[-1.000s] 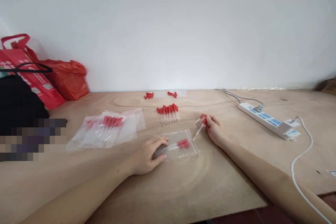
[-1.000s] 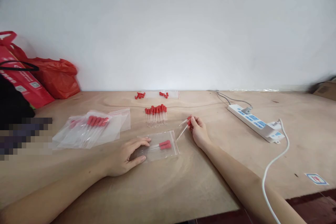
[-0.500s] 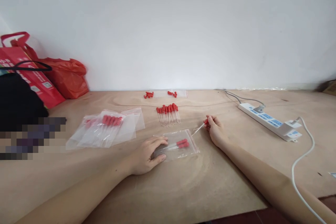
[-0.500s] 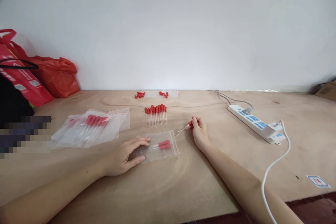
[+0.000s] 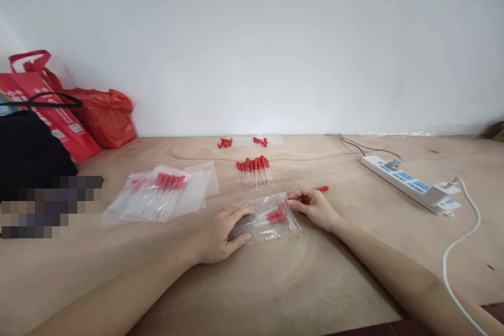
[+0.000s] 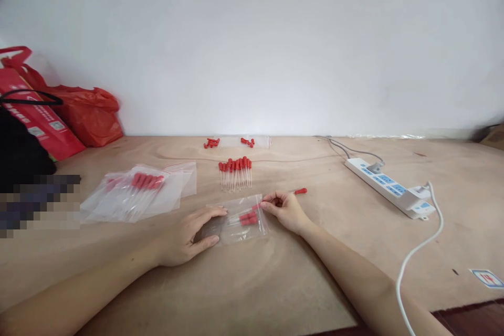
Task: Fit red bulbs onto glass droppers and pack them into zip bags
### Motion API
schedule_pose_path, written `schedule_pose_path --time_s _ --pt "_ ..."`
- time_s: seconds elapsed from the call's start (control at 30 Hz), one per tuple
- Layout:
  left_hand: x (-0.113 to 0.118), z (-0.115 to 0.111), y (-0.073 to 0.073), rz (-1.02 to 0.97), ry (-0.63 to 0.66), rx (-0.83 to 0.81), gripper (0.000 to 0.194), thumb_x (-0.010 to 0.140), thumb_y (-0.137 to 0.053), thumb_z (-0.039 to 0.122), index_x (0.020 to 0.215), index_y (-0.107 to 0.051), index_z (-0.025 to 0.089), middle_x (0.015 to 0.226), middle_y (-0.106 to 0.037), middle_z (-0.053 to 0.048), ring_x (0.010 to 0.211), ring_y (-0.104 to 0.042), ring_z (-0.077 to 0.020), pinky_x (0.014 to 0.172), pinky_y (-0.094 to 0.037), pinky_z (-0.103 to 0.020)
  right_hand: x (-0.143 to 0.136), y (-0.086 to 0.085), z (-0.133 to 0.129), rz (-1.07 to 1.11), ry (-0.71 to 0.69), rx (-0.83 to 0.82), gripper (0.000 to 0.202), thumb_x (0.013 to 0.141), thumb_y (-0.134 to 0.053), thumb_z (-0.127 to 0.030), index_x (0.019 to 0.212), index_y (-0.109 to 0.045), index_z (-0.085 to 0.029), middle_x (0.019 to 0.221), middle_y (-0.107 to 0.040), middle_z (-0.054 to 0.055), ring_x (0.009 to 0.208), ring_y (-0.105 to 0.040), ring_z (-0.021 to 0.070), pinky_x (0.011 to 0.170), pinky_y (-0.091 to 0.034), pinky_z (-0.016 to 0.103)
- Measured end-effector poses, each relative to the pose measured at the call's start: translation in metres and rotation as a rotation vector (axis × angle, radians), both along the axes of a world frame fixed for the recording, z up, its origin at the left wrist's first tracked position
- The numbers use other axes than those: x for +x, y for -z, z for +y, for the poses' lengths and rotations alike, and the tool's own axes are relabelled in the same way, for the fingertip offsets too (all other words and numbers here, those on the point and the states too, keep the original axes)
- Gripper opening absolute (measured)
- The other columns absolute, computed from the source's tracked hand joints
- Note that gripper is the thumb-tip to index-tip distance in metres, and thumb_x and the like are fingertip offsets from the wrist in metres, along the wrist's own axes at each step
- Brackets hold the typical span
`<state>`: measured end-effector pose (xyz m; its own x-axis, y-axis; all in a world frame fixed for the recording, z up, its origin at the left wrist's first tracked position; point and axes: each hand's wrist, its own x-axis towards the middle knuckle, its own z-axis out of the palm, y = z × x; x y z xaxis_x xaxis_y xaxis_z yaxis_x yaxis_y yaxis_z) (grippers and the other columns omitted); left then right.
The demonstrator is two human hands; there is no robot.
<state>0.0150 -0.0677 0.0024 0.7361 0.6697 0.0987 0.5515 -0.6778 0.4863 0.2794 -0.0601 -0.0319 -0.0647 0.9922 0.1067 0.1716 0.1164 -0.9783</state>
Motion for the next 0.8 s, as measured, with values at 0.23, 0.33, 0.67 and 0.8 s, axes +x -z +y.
schedule_pose_path --time_s 0.23,0.33,0.67,0.8 --pt "0.001 0.000 0.000 0.002 0.011 0.015 0.038 0.082 -0.046 0.030 0.118 -0.041 0.023 0.124 -0.047 -0.006 0.115 -0.042 -0.0213 0.097 -0.034 -0.038 -0.005 -0.005 -0.002 -0.313 -0.236 0.235 0.021 0.078 -0.048 -0.029 0.080 -0.067 -0.020 0.086 -0.060 0.005 0.082 -0.055 0.0163 0.076 -0.043 0.031" --pt "0.000 0.001 0.002 0.007 0.026 0.020 0.035 0.082 -0.046 0.030 0.117 -0.043 0.023 0.125 -0.047 -0.005 0.117 -0.040 -0.0209 0.098 -0.033 -0.038 0.008 -0.013 0.000 -0.422 -0.270 0.326 0.024 0.081 -0.043 -0.025 0.090 -0.065 -0.022 0.091 -0.058 0.006 0.085 -0.054 0.0163 0.079 -0.042 0.032" --pt "0.000 0.001 0.000 -0.016 0.006 -0.013 0.024 0.082 -0.046 0.030 0.103 -0.044 0.021 0.124 -0.046 -0.007 0.115 -0.042 -0.0214 0.094 -0.036 -0.038 0.113 -0.006 0.030 -0.718 0.020 0.157 0.030 0.063 -0.061 -0.044 0.079 -0.062 -0.018 0.087 -0.057 0.006 0.080 -0.052 0.0193 0.074 -0.041 0.033" --pt "-0.001 0.001 0.002 -0.020 0.019 -0.016 0.023 0.082 -0.046 0.030 0.103 -0.043 0.022 0.124 -0.046 -0.006 0.116 -0.041 -0.0206 0.094 -0.035 -0.037 0.115 -0.009 0.030 -0.665 -0.038 0.047 0.028 0.068 -0.055 -0.044 0.074 -0.056 -0.017 0.066 -0.053 0.001 0.057 -0.045 0.0115 0.055 -0.037 0.025"
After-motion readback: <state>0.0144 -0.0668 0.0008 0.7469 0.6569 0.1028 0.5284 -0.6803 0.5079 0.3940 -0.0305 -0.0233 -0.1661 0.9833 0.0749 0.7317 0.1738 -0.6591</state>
